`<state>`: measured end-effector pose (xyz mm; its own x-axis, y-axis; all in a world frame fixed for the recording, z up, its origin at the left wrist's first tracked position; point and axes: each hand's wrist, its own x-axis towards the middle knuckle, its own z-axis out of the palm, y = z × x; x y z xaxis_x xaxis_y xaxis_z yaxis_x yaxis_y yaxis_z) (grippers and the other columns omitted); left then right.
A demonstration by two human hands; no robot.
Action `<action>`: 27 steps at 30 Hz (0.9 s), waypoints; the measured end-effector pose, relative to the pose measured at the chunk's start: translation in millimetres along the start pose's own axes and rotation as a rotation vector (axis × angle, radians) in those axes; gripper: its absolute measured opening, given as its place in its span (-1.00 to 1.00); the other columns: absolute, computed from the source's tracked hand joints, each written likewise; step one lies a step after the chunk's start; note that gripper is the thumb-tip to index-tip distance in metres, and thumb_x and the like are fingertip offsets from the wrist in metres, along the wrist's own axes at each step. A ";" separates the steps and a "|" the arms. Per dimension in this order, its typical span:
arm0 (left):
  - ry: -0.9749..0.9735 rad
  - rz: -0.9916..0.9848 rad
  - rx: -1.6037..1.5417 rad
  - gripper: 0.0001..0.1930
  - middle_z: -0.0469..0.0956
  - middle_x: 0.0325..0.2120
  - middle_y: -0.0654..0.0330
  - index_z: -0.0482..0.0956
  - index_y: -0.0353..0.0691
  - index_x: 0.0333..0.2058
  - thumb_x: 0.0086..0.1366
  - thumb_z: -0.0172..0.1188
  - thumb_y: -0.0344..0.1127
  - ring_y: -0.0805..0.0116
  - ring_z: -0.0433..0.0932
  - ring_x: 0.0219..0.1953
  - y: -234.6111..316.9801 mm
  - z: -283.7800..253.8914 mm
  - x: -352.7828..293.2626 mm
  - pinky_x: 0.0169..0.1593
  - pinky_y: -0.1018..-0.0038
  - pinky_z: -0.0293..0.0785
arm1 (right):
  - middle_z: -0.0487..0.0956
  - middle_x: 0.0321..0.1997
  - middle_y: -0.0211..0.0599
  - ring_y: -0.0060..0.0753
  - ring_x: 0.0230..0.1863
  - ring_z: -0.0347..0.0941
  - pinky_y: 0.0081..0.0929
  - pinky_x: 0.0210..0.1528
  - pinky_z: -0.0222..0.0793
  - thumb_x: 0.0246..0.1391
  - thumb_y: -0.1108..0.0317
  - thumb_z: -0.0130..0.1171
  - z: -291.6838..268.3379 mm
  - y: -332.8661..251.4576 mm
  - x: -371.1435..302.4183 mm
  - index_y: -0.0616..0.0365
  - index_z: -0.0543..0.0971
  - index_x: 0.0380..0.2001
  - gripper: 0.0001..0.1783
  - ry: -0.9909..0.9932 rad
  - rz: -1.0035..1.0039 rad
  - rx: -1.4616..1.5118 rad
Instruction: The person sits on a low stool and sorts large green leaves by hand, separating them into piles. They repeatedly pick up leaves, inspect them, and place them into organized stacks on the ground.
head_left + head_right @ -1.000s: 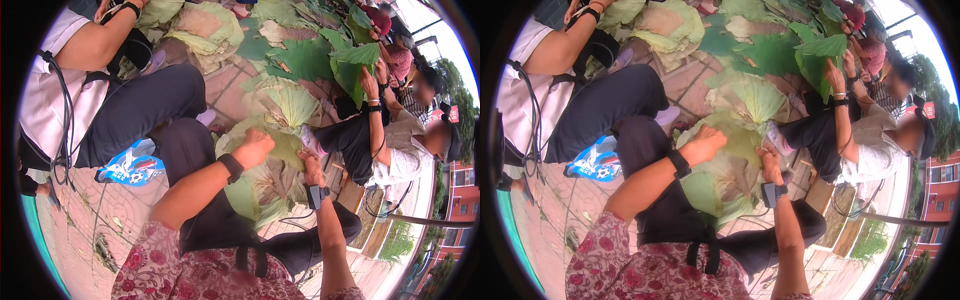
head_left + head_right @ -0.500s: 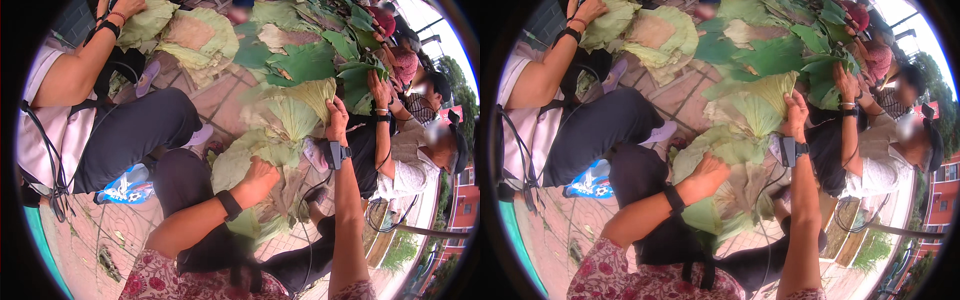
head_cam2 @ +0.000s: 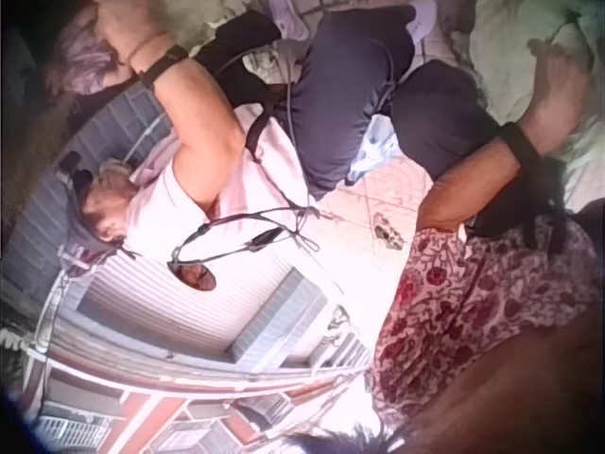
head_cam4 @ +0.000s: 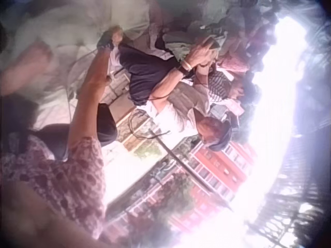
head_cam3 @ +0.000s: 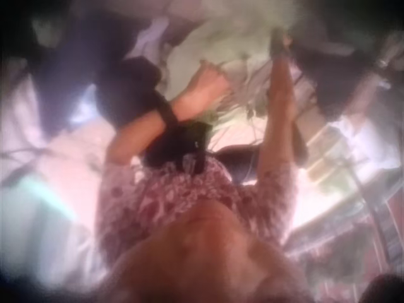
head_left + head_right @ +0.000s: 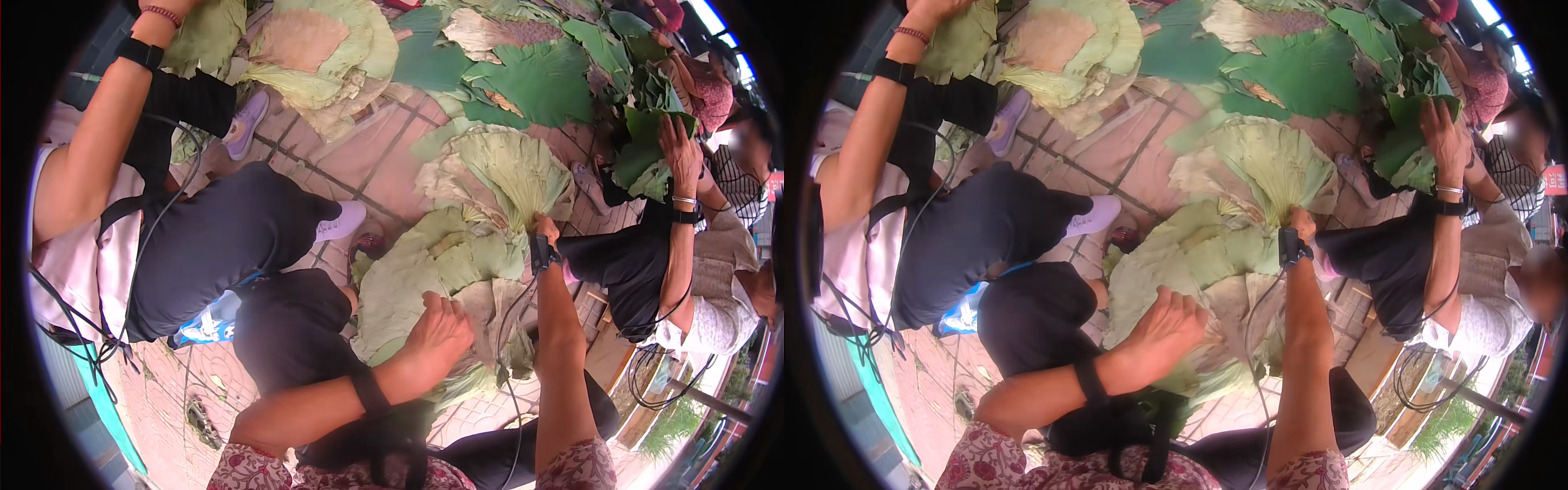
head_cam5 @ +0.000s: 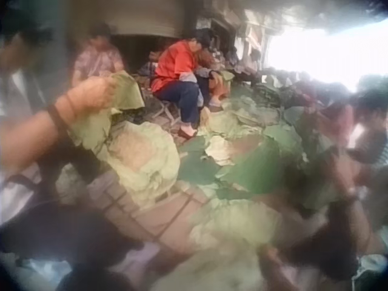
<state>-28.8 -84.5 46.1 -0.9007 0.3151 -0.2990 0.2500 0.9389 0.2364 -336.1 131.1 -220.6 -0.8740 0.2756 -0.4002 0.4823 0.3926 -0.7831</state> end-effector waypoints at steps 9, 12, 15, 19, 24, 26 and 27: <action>0.057 0.045 0.020 -0.74 0.48 -0.45 0.13 0.52 -0.30 -0.34 -0.11 0.25 -0.48 0.23 0.50 -0.32 -0.5 -0.7 10.0 -0.11 0.34 0.30 | 0.59 -0.33 -0.33 -0.43 -0.40 0.52 -0.55 -0.43 0.43 0.04 0.26 0.24 -68.5 112.7 6.3 0.19 0.55 -0.18 -0.70 -0.428 -0.093 0.149; 0.078 0.019 -0.008 -0.72 0.52 -0.42 0.09 0.54 -0.32 -0.32 -0.11 0.27 -0.50 0.22 0.53 -0.27 -1.1 1.5 7.0 -0.09 0.34 0.31 | 0.60 -0.31 -0.32 -0.47 -0.41 0.51 -0.59 -0.49 0.41 0.12 0.17 0.14 -107.2 172.9 -29.0 0.20 0.57 -0.16 -0.66 -0.424 -0.141 -0.113; 0.119 0.030 -0.041 -0.72 0.54 -0.40 0.07 0.55 -0.32 -0.31 -0.11 0.27 -0.51 0.21 0.55 -0.25 1.4 -0.1 2.0 -0.09 0.33 0.32 | 0.62 -0.29 -0.30 -0.41 -0.36 0.53 -0.47 -0.45 0.46 0.14 0.09 0.09 -163.9 226.9 -87.0 0.23 0.61 -0.28 -0.62 -0.483 0.410 0.502; 0.099 0.009 -0.013 -0.73 0.55 -0.41 0.05 0.56 -0.32 -0.32 -0.10 0.25 -0.54 0.18 0.56 -0.26 3.0 -0.8 -4.9 -0.09 0.31 0.33 | 0.55 -0.40 -0.47 -0.42 -0.41 0.44 -0.37 -0.37 0.37 0.01 -0.07 0.28 -152.7 236.6 -190.6 0.08 0.57 -0.20 -0.54 -0.458 0.003 -0.242; 0.223 0.082 -0.084 -0.78 0.55 -0.45 0.02 0.56 -0.29 -0.39 -0.11 0.21 -0.59 0.11 0.56 -0.28 4.0 0.1 3.4 -0.08 0.29 0.34 | 0.64 -0.31 -0.06 -0.03 -0.27 0.57 -0.24 -0.20 0.43 -0.04 0.06 0.31 -174.2 262.0 -222.4 0.27 0.58 -0.23 -0.53 -0.285 -0.478 -0.230; 0.233 0.071 -0.101 -0.79 0.55 -0.46 0.01 0.56 -0.28 -0.41 -0.11 0.20 -0.61 0.09 0.57 -0.29 0.6 9.6 -1.8 -0.08 0.27 0.34 | 0.65 -0.24 -0.02 0.02 -0.22 0.58 -0.26 -0.16 0.44 -0.09 0.08 0.32 -148.7 230.9 -244.9 0.26 0.58 -0.23 -0.53 -0.134 -0.252 -0.400; 0.242 0.069 -0.104 -0.79 0.56 -0.46 0.01 0.57 -0.28 -0.42 -0.12 0.20 -0.61 0.08 0.57 -0.29 -0.5 12.6 -3.4 -0.08 0.26 0.35 | 0.66 -0.20 0.00 0.04 -0.20 0.59 -0.27 -0.15 0.44 -0.11 0.09 0.33 -139.9 213.0 -257.5 0.26 0.58 -0.24 -0.53 -0.049 -0.140 -0.484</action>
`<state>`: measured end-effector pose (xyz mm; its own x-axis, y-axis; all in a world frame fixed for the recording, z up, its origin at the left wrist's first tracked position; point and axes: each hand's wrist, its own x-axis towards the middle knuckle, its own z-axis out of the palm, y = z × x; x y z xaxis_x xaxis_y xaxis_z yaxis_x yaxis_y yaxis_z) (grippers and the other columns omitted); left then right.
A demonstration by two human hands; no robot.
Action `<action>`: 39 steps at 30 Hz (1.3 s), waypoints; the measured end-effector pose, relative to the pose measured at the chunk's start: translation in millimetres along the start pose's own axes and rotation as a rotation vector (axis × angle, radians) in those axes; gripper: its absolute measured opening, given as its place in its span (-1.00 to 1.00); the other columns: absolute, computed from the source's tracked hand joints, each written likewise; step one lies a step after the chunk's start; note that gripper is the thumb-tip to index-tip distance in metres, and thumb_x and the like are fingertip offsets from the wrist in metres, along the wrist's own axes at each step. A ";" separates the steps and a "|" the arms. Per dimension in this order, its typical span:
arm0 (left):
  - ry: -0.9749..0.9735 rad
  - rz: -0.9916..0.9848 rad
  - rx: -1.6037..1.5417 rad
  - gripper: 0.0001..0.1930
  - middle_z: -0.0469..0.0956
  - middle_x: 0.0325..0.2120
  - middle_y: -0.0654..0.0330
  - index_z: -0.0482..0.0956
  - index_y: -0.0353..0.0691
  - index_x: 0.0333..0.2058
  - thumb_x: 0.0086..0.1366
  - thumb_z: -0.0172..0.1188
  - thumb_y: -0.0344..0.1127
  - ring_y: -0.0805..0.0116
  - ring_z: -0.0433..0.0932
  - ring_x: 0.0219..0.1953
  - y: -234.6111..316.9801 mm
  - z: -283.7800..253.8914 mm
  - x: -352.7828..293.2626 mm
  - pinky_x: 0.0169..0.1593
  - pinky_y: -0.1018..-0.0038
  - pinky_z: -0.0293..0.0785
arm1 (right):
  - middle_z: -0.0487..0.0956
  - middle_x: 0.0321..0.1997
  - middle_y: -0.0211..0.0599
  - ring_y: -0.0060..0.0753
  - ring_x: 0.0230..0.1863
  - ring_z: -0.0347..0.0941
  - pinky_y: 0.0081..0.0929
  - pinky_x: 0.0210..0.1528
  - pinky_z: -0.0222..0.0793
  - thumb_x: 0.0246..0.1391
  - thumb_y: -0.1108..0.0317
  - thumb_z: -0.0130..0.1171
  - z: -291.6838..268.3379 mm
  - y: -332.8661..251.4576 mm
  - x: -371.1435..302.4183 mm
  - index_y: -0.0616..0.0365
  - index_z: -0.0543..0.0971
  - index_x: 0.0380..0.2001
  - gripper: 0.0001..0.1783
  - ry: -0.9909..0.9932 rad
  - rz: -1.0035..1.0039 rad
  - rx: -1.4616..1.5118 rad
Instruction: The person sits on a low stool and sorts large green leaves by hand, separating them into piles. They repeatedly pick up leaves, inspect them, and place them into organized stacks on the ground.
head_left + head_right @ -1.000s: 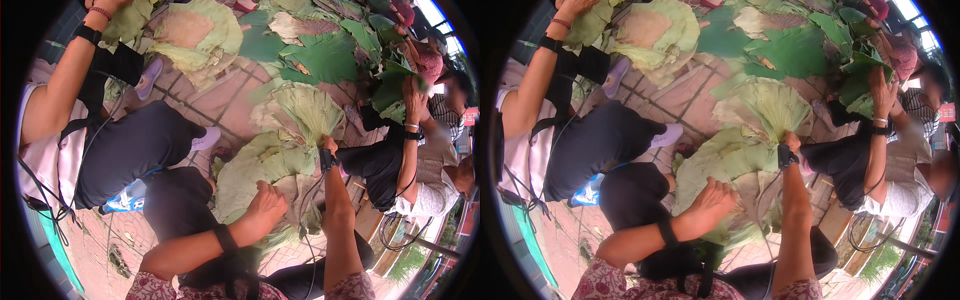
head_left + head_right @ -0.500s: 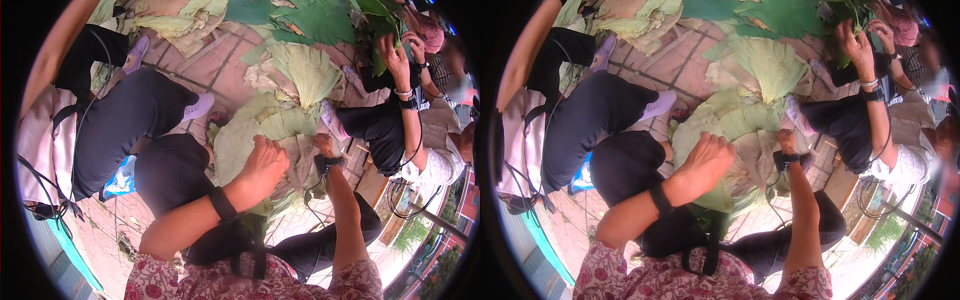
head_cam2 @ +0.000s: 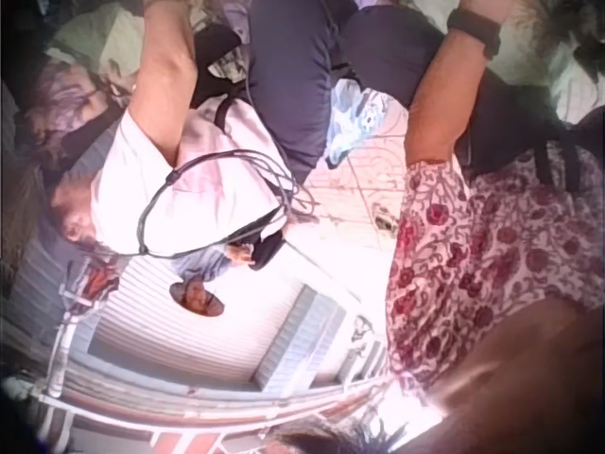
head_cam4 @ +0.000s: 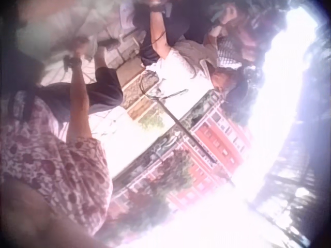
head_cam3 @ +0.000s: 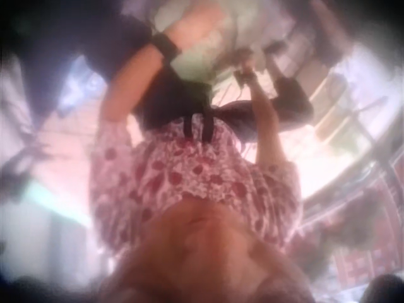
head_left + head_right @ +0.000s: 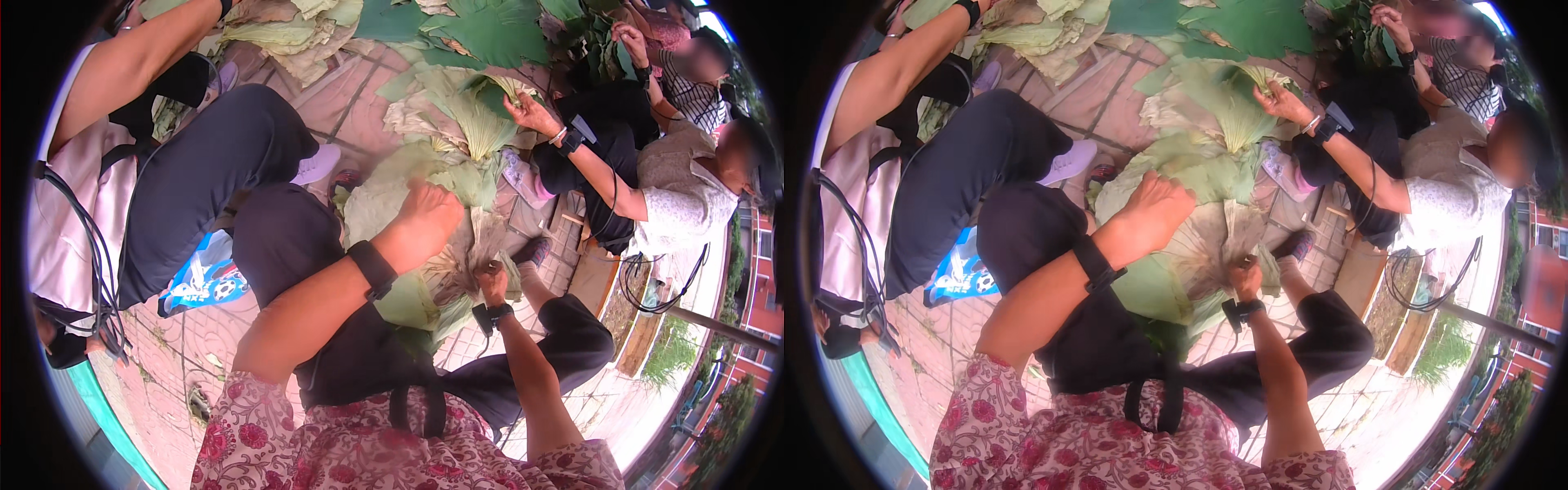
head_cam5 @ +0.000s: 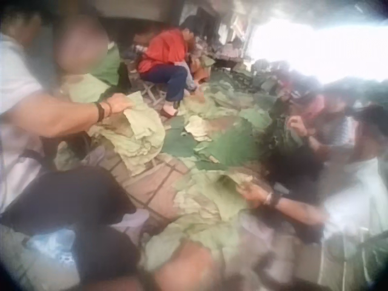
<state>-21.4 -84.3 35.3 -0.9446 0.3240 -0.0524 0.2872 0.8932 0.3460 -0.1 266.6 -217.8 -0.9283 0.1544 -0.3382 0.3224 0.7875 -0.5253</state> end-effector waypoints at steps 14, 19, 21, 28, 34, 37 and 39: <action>0.169 0.021 -0.053 -0.85 0.56 -0.50 0.03 0.56 -0.23 -0.51 -0.12 0.21 -0.60 0.08 0.58 -0.32 -12.0 12.8 -20.4 -0.13 0.22 0.35 | 0.63 -0.24 -0.17 -0.34 -0.26 0.57 -0.48 -0.18 0.51 -0.01 0.38 0.23 -53.7 -40.9 -52.6 0.30 0.61 -0.15 -0.67 -0.193 0.323 0.809; 0.274 0.045 0.017 -0.88 0.54 -0.52 0.04 0.54 -0.20 -0.52 -0.08 0.21 -0.57 0.12 0.57 -0.35 -12.5 17.9 -24.0 -0.15 0.25 0.34 | 0.58 -0.32 -0.34 -0.54 -0.35 0.46 -0.60 -0.29 0.36 0.03 0.29 0.17 -148.8 -125.9 -76.9 0.26 0.58 -0.23 -0.72 -0.227 -0.134 0.696; 0.131 0.010 0.003 -0.92 0.54 -0.51 0.03 0.53 -0.21 -0.51 -0.04 0.19 -0.53 0.07 0.57 -0.36 -13.7 9.7 -22.1 -0.19 0.23 0.36 | 0.57 -0.23 -0.45 -0.64 -0.22 0.43 -0.64 -0.18 0.32 0.07 0.34 0.15 -166.6 -163.5 -94.2 0.23 0.54 -0.14 -0.71 -0.332 -0.143 0.674; 0.619 -0.085 -0.157 -0.89 0.56 -0.41 -0.03 0.48 -0.29 -0.35 0.19 0.12 -0.38 -0.15 0.55 -0.29 -15.7 -44.0 -14.8 -0.28 0.06 0.40 | 0.59 -0.16 -0.48 -0.72 -0.22 0.43 -0.68 -0.16 0.31 0.10 0.54 0.13 -144.8 -227.9 -126.6 0.21 0.54 -0.06 -0.70 -0.848 -0.178 0.698; 0.243 0.188 -0.538 -0.53 0.58 -0.20 -0.08 0.52 -0.28 -0.10 0.06 0.36 -0.16 -0.08 0.54 -0.10 -5.6 -35.7 -24.8 -0.03 0.14 0.44 | 0.40 -0.48 -0.67 -0.81 -0.42 0.25 -0.63 -0.40 0.22 0.12 0.55 0.14 -129.8 -240.1 -109.7 0.25 0.54 -0.29 -0.92 -0.698 -0.504 0.164; 0.026 0.412 -0.626 -0.50 0.58 -0.28 -0.12 0.52 -0.34 -0.14 -0.05 0.43 -0.23 -0.11 0.55 -0.16 15.1 -1.0 -25.1 -0.11 0.13 0.43 | 0.50 -0.41 -0.59 -0.77 -0.33 0.34 -0.64 -0.30 0.30 0.11 0.55 0.15 -130.9 -260.7 -110.1 0.27 0.57 -0.22 -0.85 -0.698 -0.563 0.174; -0.107 0.285 -0.547 -0.55 0.59 -0.34 -0.13 0.54 -0.37 -0.22 -0.07 0.44 -0.24 -0.14 0.56 -0.21 17.6 -8.8 -24.6 -0.16 0.12 0.45 | 0.57 -0.34 -0.53 -0.71 -0.26 0.43 -0.63 -0.22 0.37 0.11 0.53 0.16 -138.2 -269.1 -109.6 0.27 0.59 -0.18 -0.82 -0.800 -0.475 0.289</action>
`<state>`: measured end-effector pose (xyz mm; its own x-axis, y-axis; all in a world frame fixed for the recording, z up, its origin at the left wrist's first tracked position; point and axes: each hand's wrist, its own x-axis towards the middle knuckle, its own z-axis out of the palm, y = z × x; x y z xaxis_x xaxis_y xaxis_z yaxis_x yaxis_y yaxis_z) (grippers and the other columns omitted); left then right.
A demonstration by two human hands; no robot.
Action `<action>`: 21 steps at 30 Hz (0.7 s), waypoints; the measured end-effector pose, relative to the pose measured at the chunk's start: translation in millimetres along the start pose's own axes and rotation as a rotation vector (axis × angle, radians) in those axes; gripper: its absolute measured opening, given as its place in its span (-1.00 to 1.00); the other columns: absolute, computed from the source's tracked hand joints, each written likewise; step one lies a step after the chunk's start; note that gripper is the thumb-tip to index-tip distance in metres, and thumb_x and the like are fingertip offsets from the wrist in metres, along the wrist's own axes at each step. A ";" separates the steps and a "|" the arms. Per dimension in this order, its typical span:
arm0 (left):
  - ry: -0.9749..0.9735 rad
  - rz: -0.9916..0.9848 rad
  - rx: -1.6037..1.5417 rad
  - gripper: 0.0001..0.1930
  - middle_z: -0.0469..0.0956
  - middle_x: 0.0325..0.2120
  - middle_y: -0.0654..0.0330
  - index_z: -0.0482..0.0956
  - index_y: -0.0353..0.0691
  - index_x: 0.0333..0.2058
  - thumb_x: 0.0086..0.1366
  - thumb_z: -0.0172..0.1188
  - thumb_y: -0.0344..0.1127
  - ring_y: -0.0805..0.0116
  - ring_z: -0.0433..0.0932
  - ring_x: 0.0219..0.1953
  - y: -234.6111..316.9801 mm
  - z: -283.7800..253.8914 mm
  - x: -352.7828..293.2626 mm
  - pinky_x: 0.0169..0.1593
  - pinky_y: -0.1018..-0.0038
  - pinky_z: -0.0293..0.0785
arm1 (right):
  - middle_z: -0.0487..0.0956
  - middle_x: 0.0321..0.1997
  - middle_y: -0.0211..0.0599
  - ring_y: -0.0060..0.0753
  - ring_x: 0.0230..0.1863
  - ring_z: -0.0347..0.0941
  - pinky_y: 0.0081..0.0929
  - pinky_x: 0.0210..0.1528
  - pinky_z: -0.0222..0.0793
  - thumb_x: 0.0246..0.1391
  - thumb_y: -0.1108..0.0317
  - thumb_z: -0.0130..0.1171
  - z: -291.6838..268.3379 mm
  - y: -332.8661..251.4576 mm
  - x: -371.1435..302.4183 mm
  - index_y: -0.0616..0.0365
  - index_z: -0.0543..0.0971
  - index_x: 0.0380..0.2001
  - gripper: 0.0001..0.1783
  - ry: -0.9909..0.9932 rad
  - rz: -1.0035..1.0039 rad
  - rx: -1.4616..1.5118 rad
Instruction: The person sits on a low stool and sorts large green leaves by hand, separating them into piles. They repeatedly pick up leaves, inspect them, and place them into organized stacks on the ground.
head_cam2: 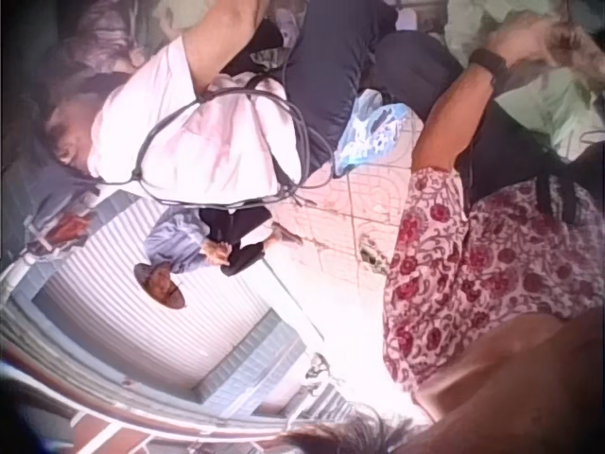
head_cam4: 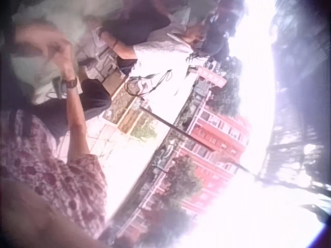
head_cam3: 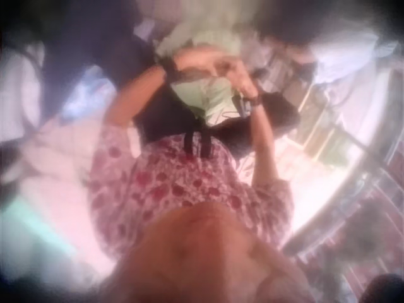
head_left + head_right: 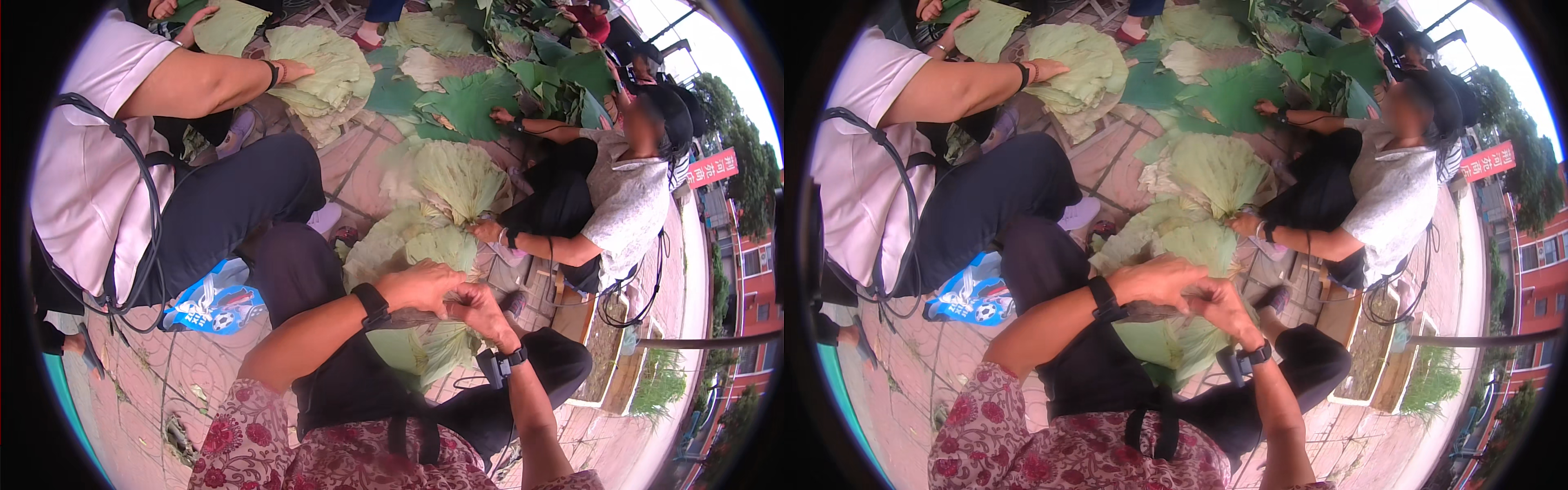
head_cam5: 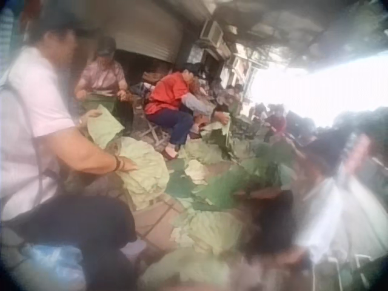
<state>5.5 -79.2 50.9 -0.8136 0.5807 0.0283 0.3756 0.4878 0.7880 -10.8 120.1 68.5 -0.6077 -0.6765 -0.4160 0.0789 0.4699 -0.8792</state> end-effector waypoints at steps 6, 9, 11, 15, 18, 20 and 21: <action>0.225 -0.151 0.314 -0.81 0.56 -0.49 -0.15 0.55 -0.38 -0.40 0.08 0.29 -0.36 -0.18 0.56 -0.34 -7.7 -10.9 -8.1 -0.28 0.06 0.43 | 0.64 -0.21 -0.35 -0.43 -0.18 0.57 -0.44 -0.05 0.45 0.21 0.29 0.17 -23.6 86.6 32.5 0.26 0.54 -0.04 -0.67 0.319 0.232 0.562; 0.410 -0.036 0.305 -0.86 0.52 -0.56 -0.14 0.52 -0.35 -0.47 0.14 0.22 -0.38 -0.20 0.54 -0.41 -4.5 -9.7 11.5 -0.32 0.03 0.40 | 0.64 -0.19 -0.27 -0.28 -0.16 0.58 -0.36 -0.02 0.45 0.21 0.19 0.16 -30.2 236.0 27.6 0.25 0.51 0.00 -0.60 0.398 -0.132 0.164; 0.465 -0.073 0.267 -0.85 0.50 -0.59 -0.13 0.50 -0.32 -0.50 0.17 0.20 -0.36 -0.21 0.52 -0.44 -7.2 -14.5 -0.1 -0.34 0.02 0.38 | 0.66 -0.21 -0.20 -0.20 -0.16 0.59 -0.35 -0.05 0.46 0.09 0.18 0.22 3.6 246.1 45.9 0.22 0.56 -0.07 -0.60 0.382 0.094 -0.282; 0.482 -0.170 0.254 -0.83 0.50 -0.58 -0.14 0.49 -0.31 -0.49 0.20 0.19 -0.34 -0.21 0.51 -0.43 -9.4 -18.8 -5.8 -0.33 0.01 0.39 | 0.67 -0.29 -0.10 -0.10 -0.22 0.60 -0.34 -0.14 0.46 -0.15 0.16 0.33 39.7 238.4 42.6 0.19 0.64 -0.20 -0.56 0.370 0.263 -0.465; 0.484 -0.201 0.236 -0.84 0.50 -0.58 -0.13 0.50 -0.30 -0.47 0.20 0.20 -0.33 -0.20 0.52 -0.42 -4.3 -21.4 0.7 -0.31 0.01 0.40 | 0.62 -0.43 -0.16 -0.22 -0.35 0.55 -0.36 -0.26 0.42 -0.23 0.16 0.38 39.6 240.5 36.0 0.22 0.65 -0.27 -0.56 0.372 0.230 -0.331; 0.472 -0.251 0.222 -0.85 0.50 -0.56 -0.14 0.51 -0.30 -0.43 0.20 0.20 -0.33 -0.18 0.53 -0.40 1.2 -25.2 3.8 -0.29 0.02 0.41 | 0.60 -0.50 -0.25 -0.37 -0.38 0.52 -0.39 -0.28 0.41 -0.16 0.23 0.37 41.4 237.1 30.2 0.21 0.66 -0.34 -0.68 0.310 0.214 -0.205; 0.518 -0.240 0.225 -0.85 0.51 -0.55 -0.14 0.52 -0.30 -0.41 0.20 0.20 -0.33 -0.18 0.53 -0.38 1.2 -23.4 3.6 -0.29 0.03 0.41 | 0.59 -0.54 -0.30 -0.44 -0.40 0.50 -0.40 -0.29 0.40 -0.12 0.27 0.36 46.2 234.7 25.2 0.21 0.66 -0.37 -0.74 0.271 0.206 -0.139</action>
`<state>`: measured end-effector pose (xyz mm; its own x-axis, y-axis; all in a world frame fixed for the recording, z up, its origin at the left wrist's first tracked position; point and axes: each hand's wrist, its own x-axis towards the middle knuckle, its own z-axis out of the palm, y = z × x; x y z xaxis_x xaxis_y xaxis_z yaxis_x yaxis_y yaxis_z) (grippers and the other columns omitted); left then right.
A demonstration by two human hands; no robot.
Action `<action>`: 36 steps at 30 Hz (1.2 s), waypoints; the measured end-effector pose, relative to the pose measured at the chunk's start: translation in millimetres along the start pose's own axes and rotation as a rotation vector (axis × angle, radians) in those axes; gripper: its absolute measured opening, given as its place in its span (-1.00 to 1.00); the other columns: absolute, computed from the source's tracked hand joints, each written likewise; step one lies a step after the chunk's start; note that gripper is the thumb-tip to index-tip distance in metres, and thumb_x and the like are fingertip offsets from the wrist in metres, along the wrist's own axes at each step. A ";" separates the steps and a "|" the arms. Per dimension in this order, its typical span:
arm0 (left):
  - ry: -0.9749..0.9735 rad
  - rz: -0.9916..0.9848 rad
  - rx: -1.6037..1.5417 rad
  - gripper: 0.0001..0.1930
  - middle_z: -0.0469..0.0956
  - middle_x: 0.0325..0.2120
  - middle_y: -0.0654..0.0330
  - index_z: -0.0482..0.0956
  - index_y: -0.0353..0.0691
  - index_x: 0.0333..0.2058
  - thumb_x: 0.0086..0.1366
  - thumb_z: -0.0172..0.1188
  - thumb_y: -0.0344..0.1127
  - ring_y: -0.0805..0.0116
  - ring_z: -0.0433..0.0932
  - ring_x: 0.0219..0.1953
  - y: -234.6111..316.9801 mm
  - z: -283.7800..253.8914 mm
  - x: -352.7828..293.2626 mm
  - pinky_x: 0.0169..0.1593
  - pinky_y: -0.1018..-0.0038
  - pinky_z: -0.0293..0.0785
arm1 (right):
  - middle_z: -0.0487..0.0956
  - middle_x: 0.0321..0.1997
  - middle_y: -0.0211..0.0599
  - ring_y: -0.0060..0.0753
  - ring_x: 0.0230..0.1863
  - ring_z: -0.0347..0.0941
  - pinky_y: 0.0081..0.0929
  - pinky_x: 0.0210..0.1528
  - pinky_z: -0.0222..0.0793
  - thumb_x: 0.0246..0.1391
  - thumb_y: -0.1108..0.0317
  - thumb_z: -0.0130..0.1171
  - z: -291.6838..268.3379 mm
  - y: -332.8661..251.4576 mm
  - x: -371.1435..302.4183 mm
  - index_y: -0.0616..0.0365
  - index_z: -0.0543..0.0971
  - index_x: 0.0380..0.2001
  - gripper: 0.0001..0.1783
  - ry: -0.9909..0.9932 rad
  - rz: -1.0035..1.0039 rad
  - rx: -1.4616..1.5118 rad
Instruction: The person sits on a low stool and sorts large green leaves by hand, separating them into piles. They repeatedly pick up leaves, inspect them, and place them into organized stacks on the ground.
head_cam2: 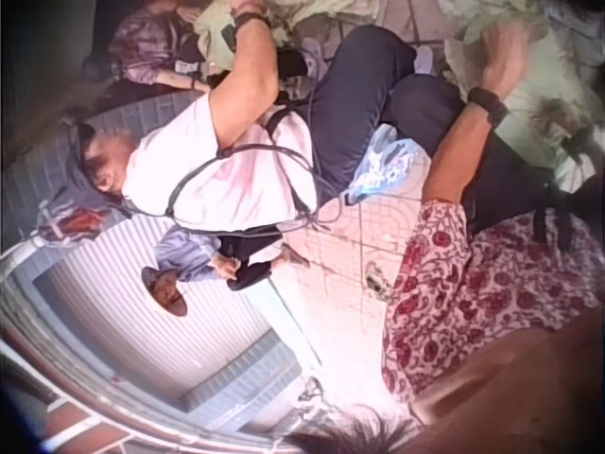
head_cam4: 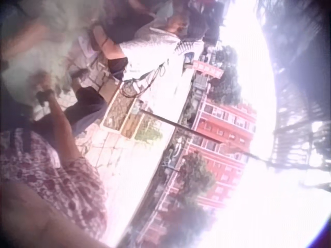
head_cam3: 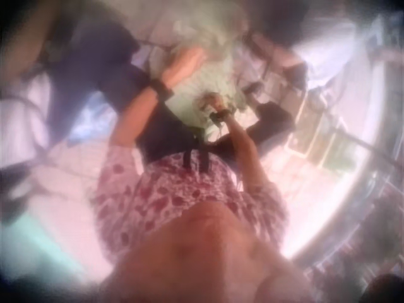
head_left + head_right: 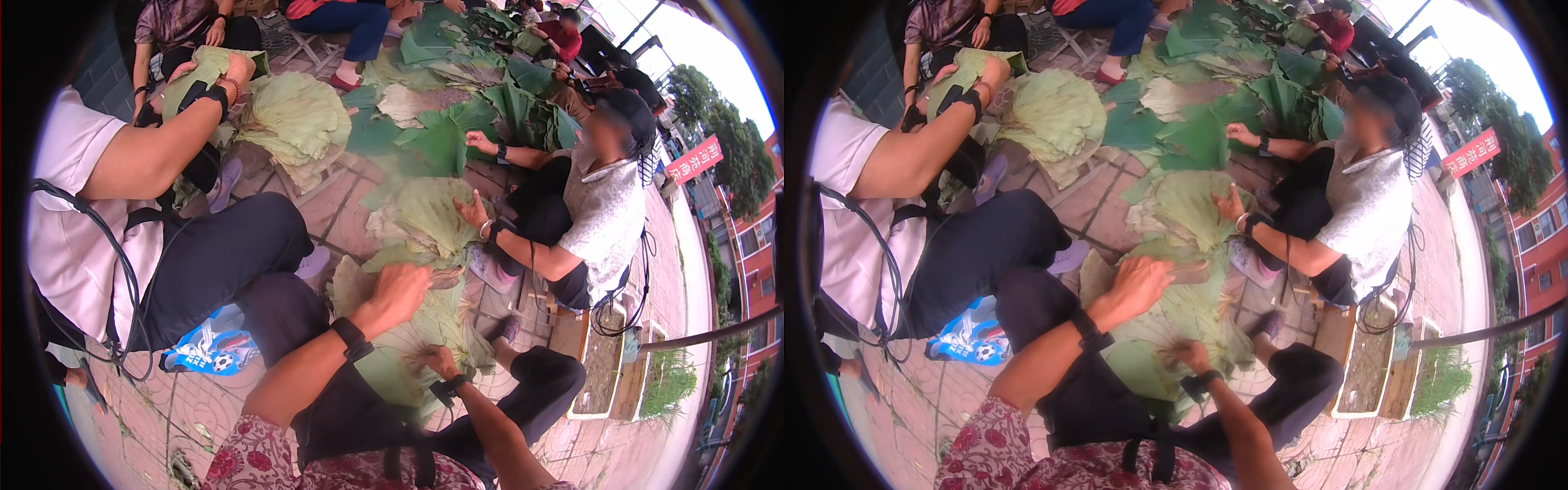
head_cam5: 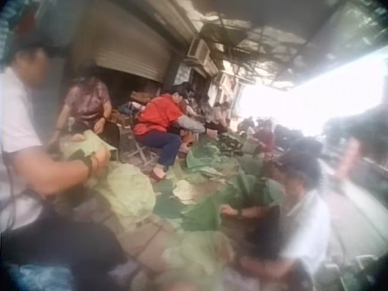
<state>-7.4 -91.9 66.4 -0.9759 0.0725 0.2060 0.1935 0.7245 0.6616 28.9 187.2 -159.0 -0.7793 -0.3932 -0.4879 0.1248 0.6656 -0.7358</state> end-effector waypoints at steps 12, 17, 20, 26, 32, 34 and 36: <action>0.456 -0.225 -0.117 -0.76 0.54 -0.52 -0.16 0.55 -0.35 -0.20 0.23 0.19 -0.30 -0.20 0.54 -0.33 -10.3 -31.7 4.5 -0.22 0.06 0.42 | 0.52 -0.51 -0.56 -0.69 -0.52 0.34 -0.61 -0.45 0.23 0.07 0.25 0.22 -139.6 -143.0 -16.9 0.15 0.61 -0.38 -0.82 0.262 -0.239 0.386; 0.433 -0.228 -0.044 -0.73 0.55 -0.54 -0.16 0.55 -0.37 -0.18 0.23 0.20 -0.30 -0.19 0.55 -0.37 -8.2 -41.0 0.8 -0.24 0.05 0.42 | 0.55 -0.45 -0.58 -0.72 -0.49 0.35 -0.65 -0.41 0.27 0.09 0.22 0.18 -160.6 -169.5 -23.6 0.13 0.61 -0.30 -0.78 0.322 -0.103 0.434; 0.402 -0.250 -0.013 -0.73 0.55 -0.56 -0.14 0.55 -0.37 -0.18 0.24 0.19 -0.29 -0.18 0.55 -0.39 -12.9 -43.4 -2.6 -0.26 0.04 0.41 | 0.54 -0.45 -0.58 -0.72 -0.51 0.34 -0.66 -0.43 0.25 0.09 0.24 0.18 -165.9 -173.6 -17.7 0.16 0.61 -0.30 -0.78 0.255 -0.064 0.412; 0.405 -0.274 -0.043 -0.78 0.52 -0.58 -0.10 0.50 -0.33 -0.30 0.28 0.16 -0.25 -0.19 0.52 -0.42 -11.9 -51.3 1.3 -0.30 0.00 0.37 | 0.50 -0.54 -0.60 -0.77 -0.54 0.28 -0.68 -0.50 0.13 0.09 0.29 0.21 -158.6 -178.6 16.7 0.20 0.62 -0.35 -0.81 0.053 -0.135 0.258; 0.494 -0.254 -0.050 -0.76 0.48 -0.61 -0.11 0.43 -0.33 -0.41 0.29 0.17 -0.25 -0.24 0.46 -0.46 -16.1 -56.7 17.2 -0.36 0.03 0.32 | 0.50 -0.50 -0.63 -0.76 -0.48 0.25 -0.64 -0.43 0.16 0.11 0.38 0.23 -153.5 -188.3 83.7 0.27 0.64 -0.25 -0.81 0.024 -0.179 0.148; 0.510 -0.283 -0.047 -0.75 0.46 -0.61 -0.12 0.41 -0.32 -0.42 0.29 0.18 -0.25 -0.25 0.44 -0.46 -16.9 -60.8 20.9 -0.38 0.05 0.30 | 0.51 -0.48 -0.63 -0.75 -0.46 0.27 -0.64 -0.40 0.19 0.11 0.39 0.23 -145.0 -199.4 109.8 0.27 0.64 -0.23 -0.80 -0.025 -0.230 0.144; 0.519 -0.317 -0.044 -0.74 0.43 -0.64 -0.12 0.41 -0.32 -0.43 0.28 0.19 -0.24 -0.23 0.42 -0.49 -18.2 -67.5 22.2 -0.40 0.07 0.29 | 0.51 -0.48 -0.63 -0.73 -0.45 0.28 -0.61 -0.38 0.24 0.13 0.39 0.22 -134.6 -221.5 127.9 0.25 0.64 -0.22 -0.81 -0.074 -0.193 0.077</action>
<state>-25.8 -149.7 107.6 -0.8122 -0.4934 0.3114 -0.0835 0.6265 0.7749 -181.1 74.9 4.7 -0.7467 -0.5559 -0.3653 0.0264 0.5240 -0.8513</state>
